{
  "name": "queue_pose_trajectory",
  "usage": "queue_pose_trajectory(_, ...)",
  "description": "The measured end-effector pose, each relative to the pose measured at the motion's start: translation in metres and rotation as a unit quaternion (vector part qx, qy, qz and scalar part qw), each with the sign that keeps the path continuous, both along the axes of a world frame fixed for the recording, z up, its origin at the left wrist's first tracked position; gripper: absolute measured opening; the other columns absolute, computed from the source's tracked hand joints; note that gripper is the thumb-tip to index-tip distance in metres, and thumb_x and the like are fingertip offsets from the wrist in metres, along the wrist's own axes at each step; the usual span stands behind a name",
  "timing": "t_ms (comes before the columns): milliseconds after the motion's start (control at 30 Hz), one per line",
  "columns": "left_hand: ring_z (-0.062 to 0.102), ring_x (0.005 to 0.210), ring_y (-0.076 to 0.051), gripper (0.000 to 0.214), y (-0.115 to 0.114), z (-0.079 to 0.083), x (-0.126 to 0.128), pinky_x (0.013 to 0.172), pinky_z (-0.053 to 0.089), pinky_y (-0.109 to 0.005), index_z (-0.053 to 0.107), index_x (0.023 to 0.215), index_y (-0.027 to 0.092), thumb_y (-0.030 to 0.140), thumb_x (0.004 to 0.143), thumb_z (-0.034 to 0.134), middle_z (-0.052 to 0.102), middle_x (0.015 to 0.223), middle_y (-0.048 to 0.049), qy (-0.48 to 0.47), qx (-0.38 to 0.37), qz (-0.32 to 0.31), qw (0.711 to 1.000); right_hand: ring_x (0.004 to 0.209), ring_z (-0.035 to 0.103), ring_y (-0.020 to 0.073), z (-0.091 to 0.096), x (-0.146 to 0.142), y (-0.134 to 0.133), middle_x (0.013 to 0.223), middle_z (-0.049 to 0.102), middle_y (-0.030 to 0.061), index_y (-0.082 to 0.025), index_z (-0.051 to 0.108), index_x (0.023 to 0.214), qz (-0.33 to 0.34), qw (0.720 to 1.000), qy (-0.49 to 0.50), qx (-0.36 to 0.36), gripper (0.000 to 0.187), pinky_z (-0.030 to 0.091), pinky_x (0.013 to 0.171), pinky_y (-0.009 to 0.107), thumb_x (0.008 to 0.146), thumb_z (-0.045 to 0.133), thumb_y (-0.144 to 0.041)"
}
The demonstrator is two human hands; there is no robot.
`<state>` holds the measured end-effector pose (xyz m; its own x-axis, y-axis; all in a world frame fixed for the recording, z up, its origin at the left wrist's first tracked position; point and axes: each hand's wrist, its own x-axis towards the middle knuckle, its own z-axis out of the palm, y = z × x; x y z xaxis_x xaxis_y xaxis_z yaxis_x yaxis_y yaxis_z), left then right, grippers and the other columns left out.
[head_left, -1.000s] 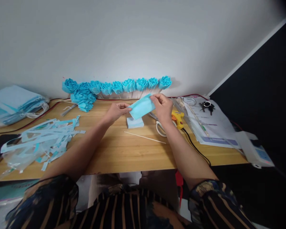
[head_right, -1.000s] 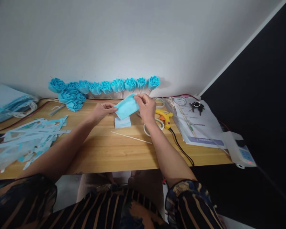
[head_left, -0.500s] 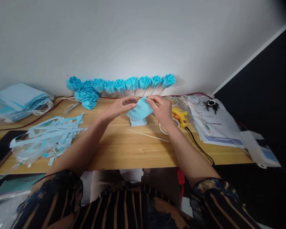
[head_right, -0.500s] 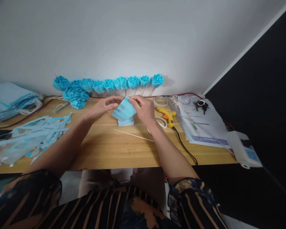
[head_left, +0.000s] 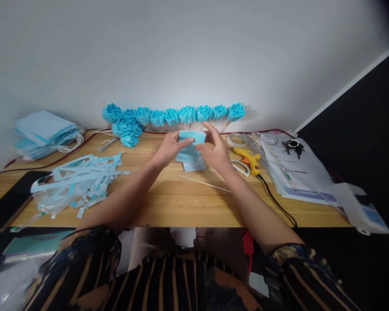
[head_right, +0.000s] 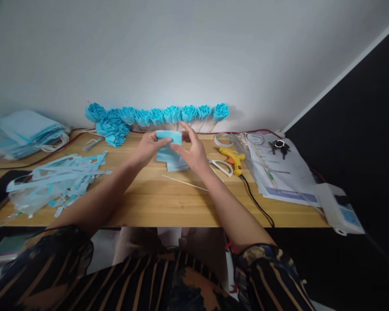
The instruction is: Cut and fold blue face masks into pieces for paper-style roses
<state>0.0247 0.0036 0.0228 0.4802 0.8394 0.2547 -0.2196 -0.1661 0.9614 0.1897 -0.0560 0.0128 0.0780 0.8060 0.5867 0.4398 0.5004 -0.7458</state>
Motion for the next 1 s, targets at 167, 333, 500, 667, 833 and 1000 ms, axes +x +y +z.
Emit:
queue_pose_trajectory(167,0.07,0.079,-0.019,0.042,0.007,-0.004,0.002,0.075,0.054,-0.029,0.072,0.09,0.014,0.042,0.063,0.088,0.075,0.08,-0.0038,-0.135,-0.066,0.012,0.989,0.091,0.067,0.0219,-0.018,-0.007,0.008,0.103,0.072,0.0047,-0.021,0.044,0.147,0.03,0.99,0.041,-0.134,0.079,0.054,0.084,0.037,0.076,0.075,-0.036)
queue_pose_trajectory(333,0.072,0.084,-0.023,0.039,0.01,-0.006,0.004,0.075,0.056,-0.03,0.067,0.08,0.015,0.045,0.063,0.087,0.073,0.074,-0.0041,-0.176,-0.11,0.019,0.978,0.091,0.067,0.0233,-0.02,-0.015,0.004,0.108,0.074,0.0043,-0.023,0.058,0.133,-0.063,0.987,-0.095,-0.108,0.054,0.052,0.085,0.038,0.08,0.068,-0.025)
queue_pose_trajectory(500,0.069,0.077,-0.02,0.034,0.006,-0.01,0.009,0.073,0.053,-0.028,0.063,0.079,0.016,0.042,0.069,0.082,0.07,0.071,-0.0018,-0.188,-0.127,0.081,0.971,0.094,0.065,0.0296,-0.024,-0.021,0.004,0.101,0.074,0.0117,-0.018,0.062,0.125,-0.09,0.96,-0.261,-0.039,0.037,0.049,0.083,0.04,0.089,0.063,-0.025)
queue_pose_trajectory(667,0.064,0.08,-0.016,0.02,0.002,-0.021,0.016,0.078,0.049,-0.025,0.066,0.087,0.016,0.035,0.083,0.068,0.067,0.078,-0.0003,-0.104,-0.007,0.278,0.955,0.091,0.063,0.0303,-0.032,-0.04,-0.001,0.097,0.071,0.0152,-0.011,0.053,0.137,-0.076,0.929,-0.361,0.018,0.043,0.048,0.08,0.041,0.097,0.053,-0.025)
queue_pose_trajectory(833,0.065,0.093,-0.017,0.018,0.021,-0.027,0.007,0.093,0.047,-0.028,0.065,0.09,0.016,0.034,0.089,0.062,0.069,0.089,-0.0022,-0.09,0.08,0.338,0.933,0.093,0.063,0.0275,-0.012,-0.034,-0.011,0.1,0.073,0.0135,-0.015,0.047,0.146,0.001,0.897,-0.441,-0.018,0.049,0.046,0.084,0.04,0.098,0.05,-0.021)
queue_pose_trajectory(1000,0.065,0.105,-0.018,0.021,0.045,-0.024,-0.005,0.102,0.045,-0.03,0.063,0.095,0.017,0.037,0.089,0.062,0.072,0.104,-0.006,-0.138,0.026,0.339,0.93,0.096,0.066,0.0264,0.023,0.037,-0.039,0.107,0.074,0.0118,-0.019,0.059,0.136,-0.096,0.889,-0.432,-0.114,0.04,0.046,0.084,0.037,0.1,0.049,-0.032)
